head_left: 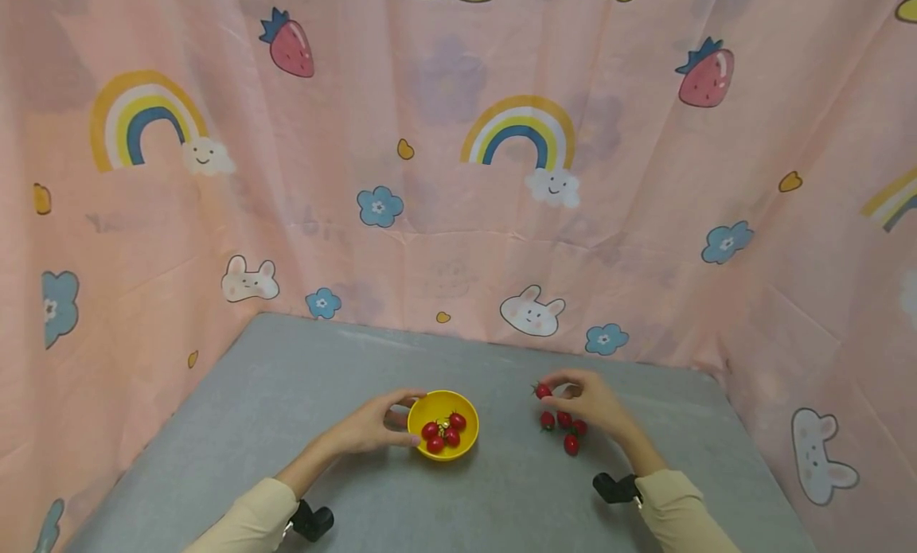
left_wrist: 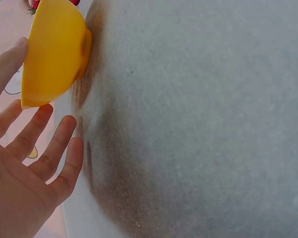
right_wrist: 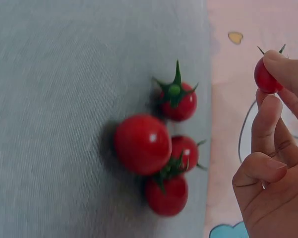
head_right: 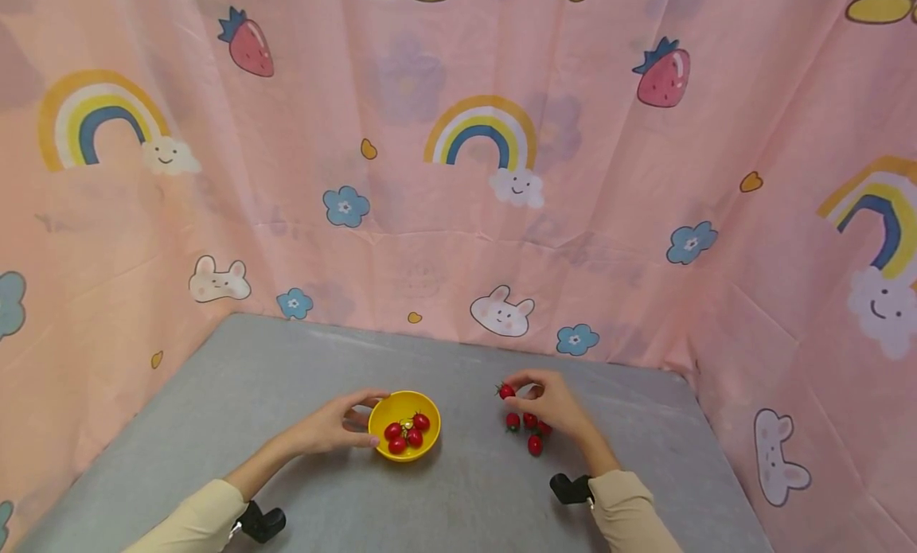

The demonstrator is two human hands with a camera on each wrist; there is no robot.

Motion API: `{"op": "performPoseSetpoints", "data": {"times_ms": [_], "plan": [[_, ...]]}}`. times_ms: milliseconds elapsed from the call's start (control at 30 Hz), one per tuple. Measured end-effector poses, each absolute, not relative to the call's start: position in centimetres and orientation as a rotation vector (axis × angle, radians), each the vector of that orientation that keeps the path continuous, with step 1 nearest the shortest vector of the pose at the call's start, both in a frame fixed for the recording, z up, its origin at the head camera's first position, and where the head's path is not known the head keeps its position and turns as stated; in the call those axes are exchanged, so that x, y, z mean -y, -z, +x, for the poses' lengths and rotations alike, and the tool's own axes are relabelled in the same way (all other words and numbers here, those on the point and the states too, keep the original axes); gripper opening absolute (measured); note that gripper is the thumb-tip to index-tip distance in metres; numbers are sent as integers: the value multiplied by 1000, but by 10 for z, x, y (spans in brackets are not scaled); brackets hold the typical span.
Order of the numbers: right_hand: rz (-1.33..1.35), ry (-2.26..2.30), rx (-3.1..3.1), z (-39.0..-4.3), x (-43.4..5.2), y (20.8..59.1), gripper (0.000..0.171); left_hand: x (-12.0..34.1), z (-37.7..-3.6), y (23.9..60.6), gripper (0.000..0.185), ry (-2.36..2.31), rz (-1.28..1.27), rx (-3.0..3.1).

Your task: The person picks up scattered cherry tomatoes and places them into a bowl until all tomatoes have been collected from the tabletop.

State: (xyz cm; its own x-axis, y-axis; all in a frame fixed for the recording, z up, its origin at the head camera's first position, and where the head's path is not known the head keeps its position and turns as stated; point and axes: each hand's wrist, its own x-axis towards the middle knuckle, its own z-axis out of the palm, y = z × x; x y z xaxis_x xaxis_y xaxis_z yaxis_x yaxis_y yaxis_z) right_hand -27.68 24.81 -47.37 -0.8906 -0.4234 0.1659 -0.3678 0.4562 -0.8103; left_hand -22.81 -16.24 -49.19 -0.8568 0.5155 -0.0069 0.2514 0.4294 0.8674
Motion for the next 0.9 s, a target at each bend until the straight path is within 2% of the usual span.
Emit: {"op": "performPoseSetpoints", "data": {"times_ms": [633,900], "plan": [[-850,1395,-2578,-278,-201,468,22,163,-230,493,68,-1396,688,-2404],[-946,1383,-2530,-275,-181,465,25,162,-227,490,68,-1392,700,-2405]]}}
